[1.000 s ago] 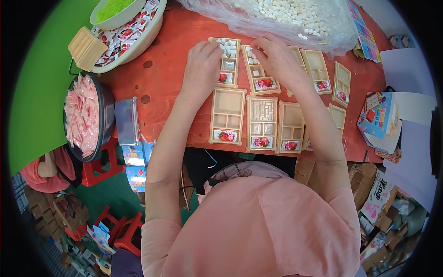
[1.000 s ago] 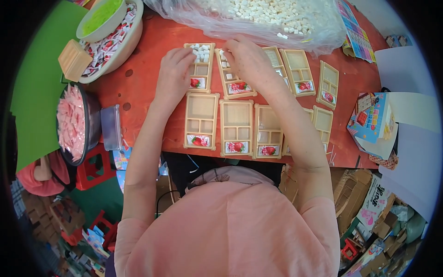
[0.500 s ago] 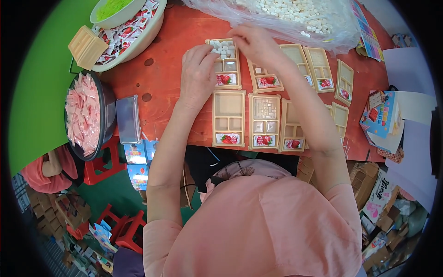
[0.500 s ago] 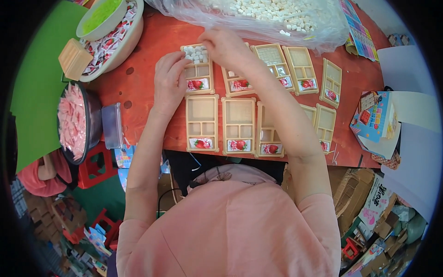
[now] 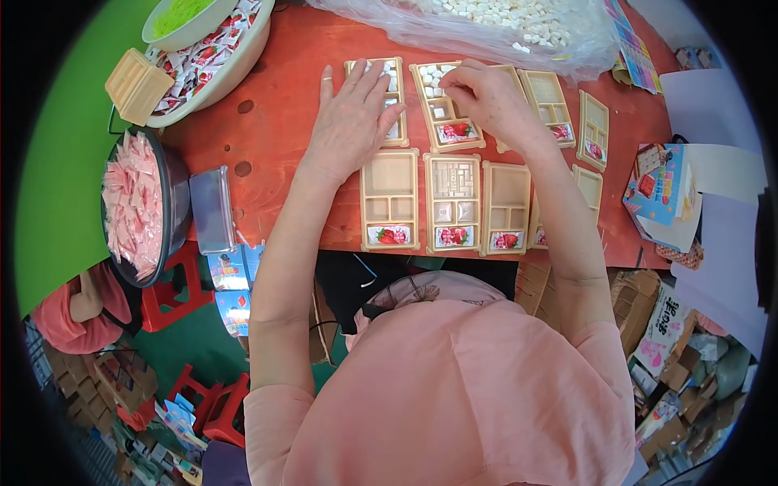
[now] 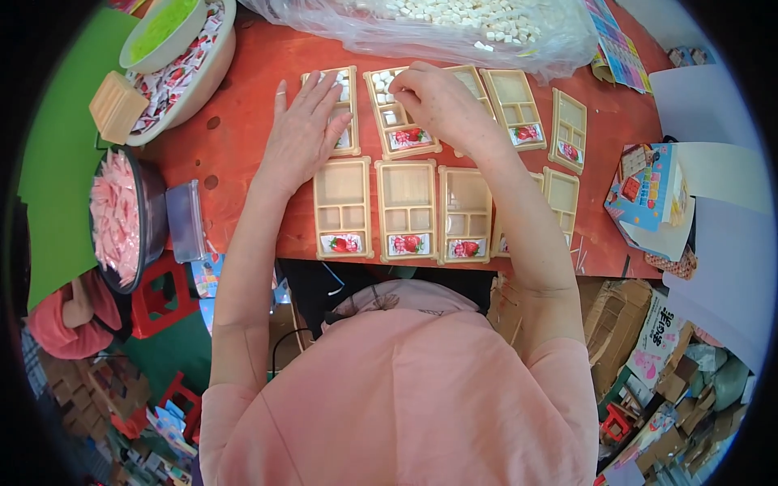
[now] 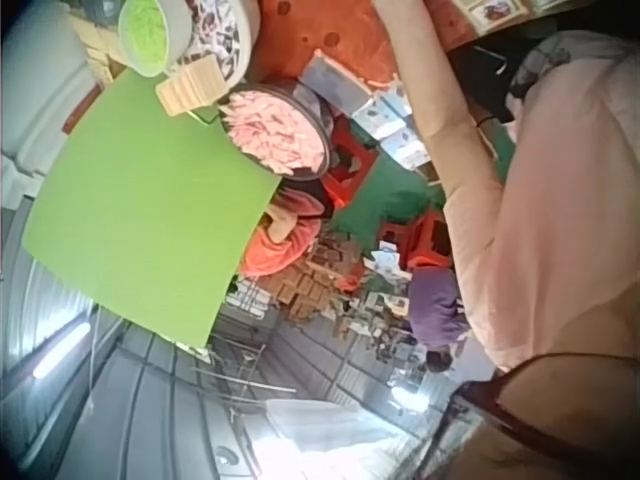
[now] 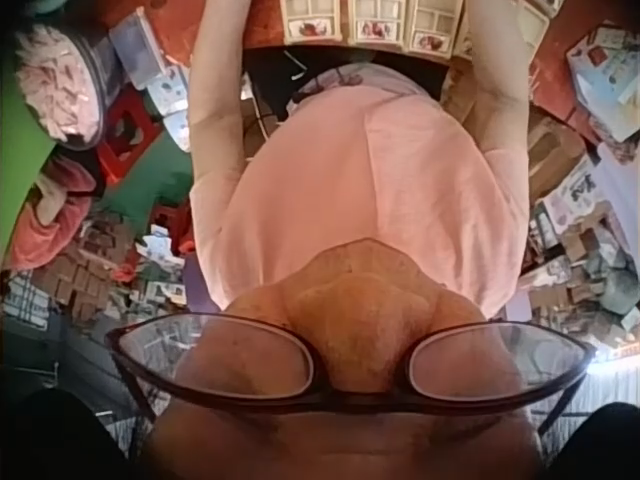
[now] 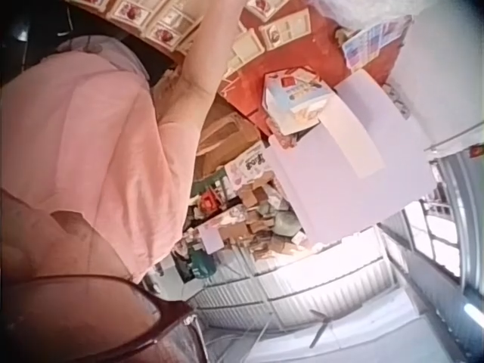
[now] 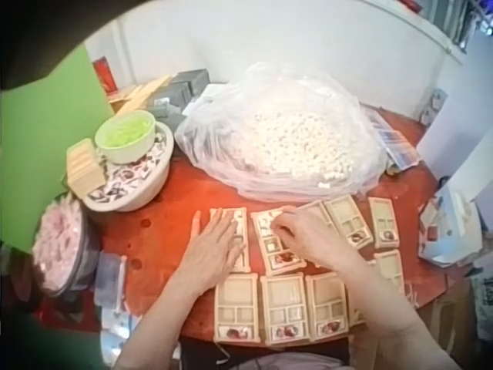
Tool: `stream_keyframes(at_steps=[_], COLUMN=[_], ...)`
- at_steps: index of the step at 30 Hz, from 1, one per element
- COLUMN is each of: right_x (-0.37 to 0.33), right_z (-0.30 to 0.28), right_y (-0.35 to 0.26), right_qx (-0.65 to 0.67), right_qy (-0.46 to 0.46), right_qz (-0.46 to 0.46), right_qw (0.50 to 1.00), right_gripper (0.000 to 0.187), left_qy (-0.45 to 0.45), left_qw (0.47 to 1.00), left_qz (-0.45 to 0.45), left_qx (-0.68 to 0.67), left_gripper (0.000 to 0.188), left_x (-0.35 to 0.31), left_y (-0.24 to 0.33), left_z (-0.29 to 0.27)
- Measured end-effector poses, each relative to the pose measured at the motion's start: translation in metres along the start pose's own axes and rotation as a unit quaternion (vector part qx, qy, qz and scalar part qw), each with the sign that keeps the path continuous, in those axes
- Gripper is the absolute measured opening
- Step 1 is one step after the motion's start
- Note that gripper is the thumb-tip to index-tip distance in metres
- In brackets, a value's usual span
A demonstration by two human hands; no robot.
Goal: Packing various decorative materials and small components into plastic compartment trays on a factory workbench.
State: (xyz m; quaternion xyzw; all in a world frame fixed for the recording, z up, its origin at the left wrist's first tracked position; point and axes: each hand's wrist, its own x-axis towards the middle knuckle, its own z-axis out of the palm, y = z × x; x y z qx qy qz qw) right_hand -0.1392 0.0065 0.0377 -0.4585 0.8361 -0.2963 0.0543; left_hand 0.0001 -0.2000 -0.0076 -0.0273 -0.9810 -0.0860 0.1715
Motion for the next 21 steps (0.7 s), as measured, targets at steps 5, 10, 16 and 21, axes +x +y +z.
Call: stream_keyframes(at_steps=[5,10,16,21], right_x=[-0.01,-0.013,0.001,0.015], right_z=[0.001,0.01,-0.007,0.004], right_y=[-0.016,-0.016,0.004,-0.01], right_qx=[-0.051,-0.052,0.135,0.179], right_qy=[-0.068,-0.06,-0.012,-0.026], right_qz=[-0.041,-0.006,0.12,0.096], right_qw=[0.996,0.997,0.984,0.979], right_gripper=[0.016,0.015,0.018,0.019], left_qy=[-0.004,0.091,0.115,0.114], left_qw=[1.0,0.973,0.894,0.753], left_qz=[-0.013,-0.07,-0.138,-0.237], left_qx=[-0.021,-0.201,-0.409,-0.603], left_gripper=[0.048,0.04,0.039,0.041], left_x=[0.0,-0.005,-0.016,-0.011], left_y=[-0.003,-0.006,-0.004,-0.012], left_z=[0.001,0.0,-0.005,-0.01])
